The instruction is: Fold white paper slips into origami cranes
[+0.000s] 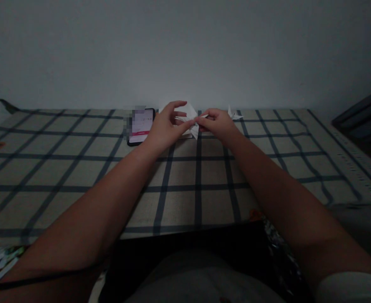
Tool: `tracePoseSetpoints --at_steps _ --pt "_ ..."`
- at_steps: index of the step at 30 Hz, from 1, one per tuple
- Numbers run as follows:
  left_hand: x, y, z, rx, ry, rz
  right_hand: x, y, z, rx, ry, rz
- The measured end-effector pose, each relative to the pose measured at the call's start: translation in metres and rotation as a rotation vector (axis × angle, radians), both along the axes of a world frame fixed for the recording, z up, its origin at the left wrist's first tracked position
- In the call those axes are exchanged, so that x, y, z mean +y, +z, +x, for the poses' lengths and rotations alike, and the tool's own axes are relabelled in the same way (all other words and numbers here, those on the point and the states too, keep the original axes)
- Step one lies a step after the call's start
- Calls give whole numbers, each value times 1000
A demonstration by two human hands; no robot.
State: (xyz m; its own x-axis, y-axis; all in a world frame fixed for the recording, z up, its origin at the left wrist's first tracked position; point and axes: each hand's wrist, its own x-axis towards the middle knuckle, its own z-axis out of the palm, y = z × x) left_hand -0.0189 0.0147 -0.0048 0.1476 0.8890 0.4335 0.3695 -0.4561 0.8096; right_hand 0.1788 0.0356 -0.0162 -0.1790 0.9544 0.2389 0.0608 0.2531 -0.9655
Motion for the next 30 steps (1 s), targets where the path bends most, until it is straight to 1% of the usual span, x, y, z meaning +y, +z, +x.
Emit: tracePoseSetpoints --at_steps 3,6,8,10,13,16,19,21,26,30 --pt "0 -4 0 -20 -114 -101 -4 5 -2 -6 41 -42" --pt "-1 1 -3 -106 -128 -194 -4 9 0 -28 52 -7" --pt "-1 7 -5 -159 -111 -258 -2 9 5 -47 47 87" --pt "-2 13 -6 -203 -80 -346 1 9 11 -99 49 219" --pt "-4 19 -7 -217 -54 -440 2 10 19 -242 43 395" --pt "-5 20 -6 -190 -82 -485 0 15 24 -398 26 509" --pt "-6 20 -6 -157 -127 -509 -4 19 25 -536 39 595" --pt "-7 20 -5 -130 -131 -505 -6 21 24 -593 59 654" --pt "-9 20 -7 38 -75 -354 -6 19 20 -648 115 778" --pt "-8 18 -9 71 -103 -304 -3 17 21 -653 115 823"
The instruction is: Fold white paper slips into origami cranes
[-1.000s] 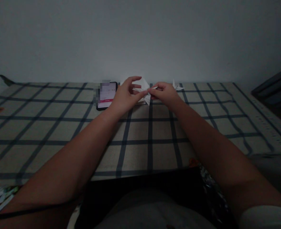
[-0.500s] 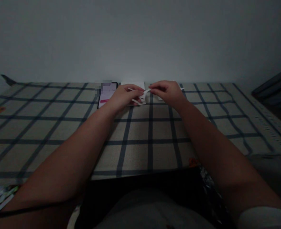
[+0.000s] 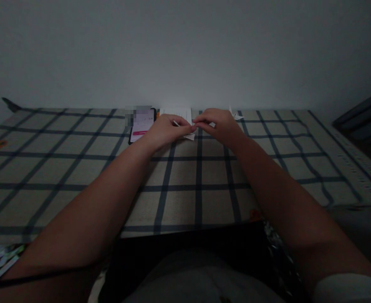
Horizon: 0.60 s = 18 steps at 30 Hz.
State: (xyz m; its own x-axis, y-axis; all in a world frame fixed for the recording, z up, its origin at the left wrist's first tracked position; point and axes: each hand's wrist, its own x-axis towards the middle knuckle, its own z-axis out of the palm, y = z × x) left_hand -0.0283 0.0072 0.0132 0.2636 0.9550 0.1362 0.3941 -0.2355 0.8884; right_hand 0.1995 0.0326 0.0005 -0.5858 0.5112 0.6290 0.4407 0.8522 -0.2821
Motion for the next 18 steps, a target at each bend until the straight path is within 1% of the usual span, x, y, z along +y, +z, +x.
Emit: tracePoseSetpoints --at_steps 5,11,15,18 --pt "4 -4 -1 25 8 6 0 0 2 -15 -1 5" --pt "10 -7 -4 -9 11 218 -2 -1 0 -8 1 19" --pt "9 -6 -5 19 -8 239 -2 -2 0 7 8 52" --pt "8 -5 -6 -16 -46 243 -2 -2 -1 32 17 75"
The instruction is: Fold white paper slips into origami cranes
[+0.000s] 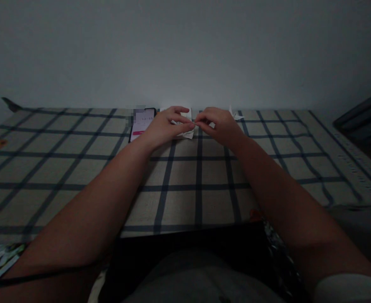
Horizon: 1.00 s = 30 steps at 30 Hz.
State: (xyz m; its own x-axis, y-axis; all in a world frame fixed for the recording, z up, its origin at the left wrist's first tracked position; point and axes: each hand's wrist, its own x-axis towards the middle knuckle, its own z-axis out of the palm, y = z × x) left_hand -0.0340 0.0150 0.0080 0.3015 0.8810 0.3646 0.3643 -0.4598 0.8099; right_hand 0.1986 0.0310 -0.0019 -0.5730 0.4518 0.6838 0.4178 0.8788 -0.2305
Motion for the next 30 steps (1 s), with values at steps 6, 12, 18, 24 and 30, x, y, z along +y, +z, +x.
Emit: tracePoseSetpoints --at_steps 6,12,18,24,30 --pt "1 -2 1 -110 -73 -94 0 -4 -5 91 9 -7" --pt "-1 -1 1 -139 -106 -125 -3 -1 -5 106 -11 -26" --pt "-2 2 0 -62 -67 -65 -3 1 -3 91 -24 -49" --pt "2 -1 -1 8 -28 42 -5 -1 -5 101 -39 -41" --pt "-1 4 0 62 4 159 -7 1 -5 93 -19 -1"
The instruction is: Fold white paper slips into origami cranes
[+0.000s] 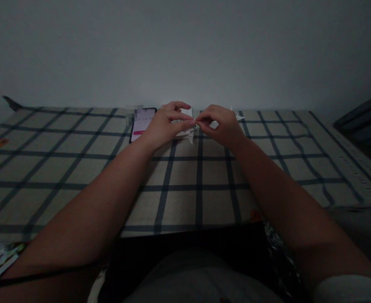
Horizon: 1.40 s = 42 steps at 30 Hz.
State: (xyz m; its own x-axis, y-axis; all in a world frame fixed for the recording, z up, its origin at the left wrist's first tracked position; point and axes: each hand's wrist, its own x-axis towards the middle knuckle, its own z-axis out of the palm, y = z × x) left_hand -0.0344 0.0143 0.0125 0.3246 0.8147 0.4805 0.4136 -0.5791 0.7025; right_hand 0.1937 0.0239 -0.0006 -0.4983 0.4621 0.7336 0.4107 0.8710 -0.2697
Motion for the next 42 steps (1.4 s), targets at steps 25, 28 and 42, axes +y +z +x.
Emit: tracePoseSetpoints --at_steps 25,28,42 --pt "7 -7 -4 86 -93 -12 1 6 4 109 64 -288" --pt "6 -2 -7 102 -140 -50 3 8 6 124 130 -424" --pt "5 3 -8 153 -231 -80 -3 16 8 -28 215 -599"
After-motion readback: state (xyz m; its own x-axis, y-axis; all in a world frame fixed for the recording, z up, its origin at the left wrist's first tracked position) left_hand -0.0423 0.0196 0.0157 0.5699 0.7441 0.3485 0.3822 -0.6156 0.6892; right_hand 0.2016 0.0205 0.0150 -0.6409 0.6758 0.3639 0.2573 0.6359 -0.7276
